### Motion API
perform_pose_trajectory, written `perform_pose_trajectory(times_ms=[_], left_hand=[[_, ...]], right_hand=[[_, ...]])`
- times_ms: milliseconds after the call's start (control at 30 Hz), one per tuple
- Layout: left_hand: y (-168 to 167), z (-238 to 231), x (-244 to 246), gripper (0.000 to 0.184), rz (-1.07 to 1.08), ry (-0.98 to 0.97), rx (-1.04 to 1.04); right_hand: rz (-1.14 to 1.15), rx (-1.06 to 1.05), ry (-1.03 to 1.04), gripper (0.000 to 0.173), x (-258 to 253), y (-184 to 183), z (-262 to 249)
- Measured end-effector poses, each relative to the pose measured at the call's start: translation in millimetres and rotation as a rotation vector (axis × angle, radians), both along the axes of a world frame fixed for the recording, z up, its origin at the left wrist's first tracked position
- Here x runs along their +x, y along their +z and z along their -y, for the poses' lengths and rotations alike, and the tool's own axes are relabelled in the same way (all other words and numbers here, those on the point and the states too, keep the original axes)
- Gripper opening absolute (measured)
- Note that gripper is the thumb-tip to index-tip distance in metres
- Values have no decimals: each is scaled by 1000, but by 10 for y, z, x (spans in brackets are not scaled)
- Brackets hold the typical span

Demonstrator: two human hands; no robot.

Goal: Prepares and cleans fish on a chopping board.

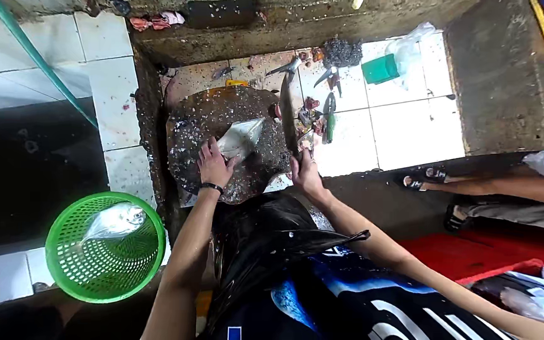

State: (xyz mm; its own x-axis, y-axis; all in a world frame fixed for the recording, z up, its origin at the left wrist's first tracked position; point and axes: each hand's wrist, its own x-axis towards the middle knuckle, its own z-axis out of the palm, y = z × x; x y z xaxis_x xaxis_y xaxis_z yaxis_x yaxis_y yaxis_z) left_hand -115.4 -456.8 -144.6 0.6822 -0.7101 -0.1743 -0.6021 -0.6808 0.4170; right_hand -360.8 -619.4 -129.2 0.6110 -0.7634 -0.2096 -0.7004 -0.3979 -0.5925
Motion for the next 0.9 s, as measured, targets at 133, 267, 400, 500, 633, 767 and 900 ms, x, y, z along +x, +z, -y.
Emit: perform_pose_trajectory(times_ms=[133,267,400,500,633,767,900], left_hand=[[29,62,-378,105,5,31,125],[12,232,-594,102,-28,93,241],[-119,626,-152,88,-72,187,113],[-218,722,231,55,-24,297,-31],[-184,556,241,33,-21,494,-247],[-70,526,-230,58,-211,448,-60],[-137,243,-564,79,-188,373,-135]], right_hand=[[-334,106,39,49,36,-105,45],[-299,119,77,46,119,467,57],[-330,68,152,41,185,974,-90],[-433,33,207,41,261,1216,-106],[-639,103,355,43,398,1348,-173],[-693,51,397,44,488,1293,-182],[-501,-108,352,41,502,1132,-22]])
